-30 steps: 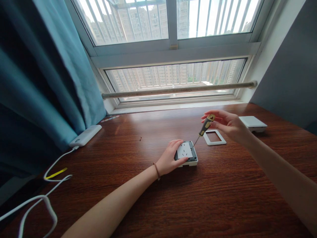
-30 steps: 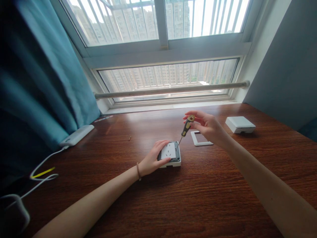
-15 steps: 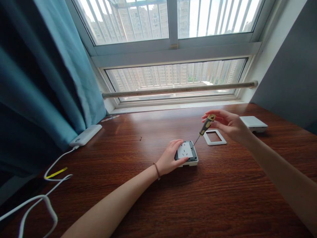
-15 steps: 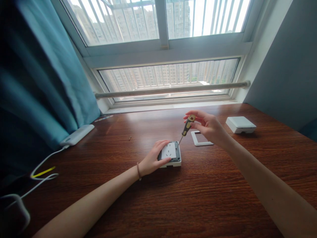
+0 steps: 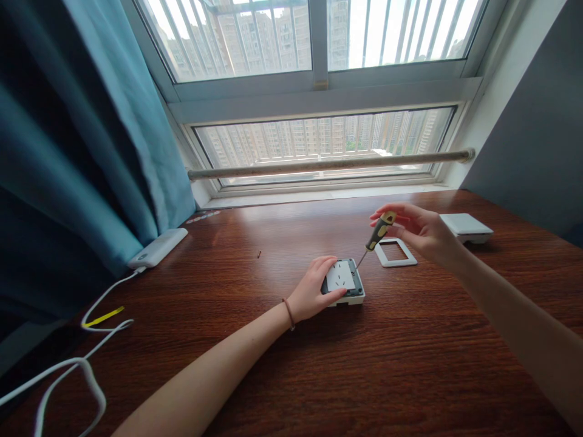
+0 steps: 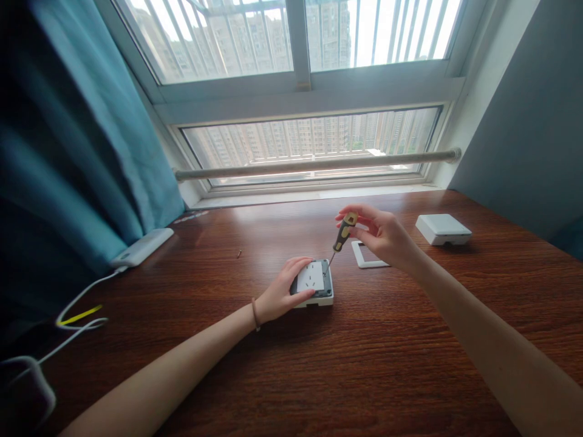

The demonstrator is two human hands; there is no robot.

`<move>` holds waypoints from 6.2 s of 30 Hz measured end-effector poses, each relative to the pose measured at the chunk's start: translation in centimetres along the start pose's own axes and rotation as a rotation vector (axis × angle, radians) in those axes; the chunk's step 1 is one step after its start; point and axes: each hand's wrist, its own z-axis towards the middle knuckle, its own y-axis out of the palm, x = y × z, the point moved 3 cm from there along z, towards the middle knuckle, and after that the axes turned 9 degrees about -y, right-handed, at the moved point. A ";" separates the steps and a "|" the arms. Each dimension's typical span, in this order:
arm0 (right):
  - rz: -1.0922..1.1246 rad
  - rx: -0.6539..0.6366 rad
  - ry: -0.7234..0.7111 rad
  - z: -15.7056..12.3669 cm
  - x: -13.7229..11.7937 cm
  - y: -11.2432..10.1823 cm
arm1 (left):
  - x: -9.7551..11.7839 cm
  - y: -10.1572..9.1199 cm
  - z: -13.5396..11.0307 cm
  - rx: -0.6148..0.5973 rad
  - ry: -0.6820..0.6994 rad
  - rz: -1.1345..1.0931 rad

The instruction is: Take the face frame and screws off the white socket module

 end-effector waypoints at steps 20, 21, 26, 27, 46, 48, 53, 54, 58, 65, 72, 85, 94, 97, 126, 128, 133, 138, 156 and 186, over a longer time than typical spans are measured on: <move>0.034 -0.004 0.022 0.0 0.0 0.4 | 0.2 -0.1 0.0 0.009 -0.008 -0.016; 0.004 0.016 0.006 0.0 0.2 0.4 | 0.2 -0.1 0.0 0.007 -0.008 -0.014; -0.270 0.203 -0.065 -0.4 0.7 0.5 | 0.1 -0.1 0.0 0.001 -0.002 -0.006; -0.293 0.234 -0.055 -0.4 0.7 0.4 | 0.1 -0.1 0.0 0.000 -0.002 -0.003; -0.102 0.159 -0.051 -0.2 0.9 0.1 | 0.1 -0.1 0.0 0.007 -0.007 -0.015; -0.052 0.122 -0.008 -0.2 1.0 -0.1 | 0.1 -0.1 0.0 0.005 -0.005 -0.011; -0.012 0.045 0.023 -0.1 0.8 -0.4 | 0.1 -0.1 0.0 0.002 -0.003 -0.012; -0.025 0.038 0.017 -0.1 0.7 -0.4 | 0.1 -0.1 0.0 0.005 -0.002 -0.014; -0.046 -0.025 -0.017 -0.1 0.1 0.0 | 0.1 0.0 0.0 0.012 -0.005 -0.021; -0.259 0.121 -0.094 -0.3 -0.2 0.7 | 0.1 -0.1 0.0 0.009 -0.001 -0.012; -0.018 0.045 0.007 -0.3 -0.2 0.3 | 0.1 0.0 0.0 0.011 -0.001 -0.016; -0.084 0.227 0.021 -0.2 1.4 -0.1 | 0.0 0.0 0.0 0.001 0.002 -0.011; -0.020 0.245 -0.023 -0.1 1.8 0.0 | 0.0 -0.1 -0.1 0.004 0.004 -0.011; -0.035 0.287 -0.019 -0.1 2.2 -0.3 | 0.0 -0.1 -0.1 0.002 0.005 -0.004; -0.257 0.067 -0.069 0.0 -1.2 0.0 | 0.0 0.0 0.0 -0.001 -0.006 -0.006; -0.163 -0.011 -0.023 -0.1 -1.3 0.0 | 0.0 0.0 0.0 -0.001 -0.008 -0.007; -0.118 -0.078 0.035 0.0 -1.7 0.2 | 0.1 -0.1 -0.1 0.000 -0.012 -0.007; -0.366 0.103 -0.033 0.0 -1.4 0.2 | 0.2 -0.1 0.0 0.003 -0.014 -0.006; -0.227 0.199 0.011 -0.1 -0.4 -0.1 | 0.1 -0.1 0.0 0.004 -0.004 -0.002; -0.279 0.286 -0.021 -0.4 -0.2 0.3 | 0.1 -0.1 0.0 0.010 -0.004 -0.006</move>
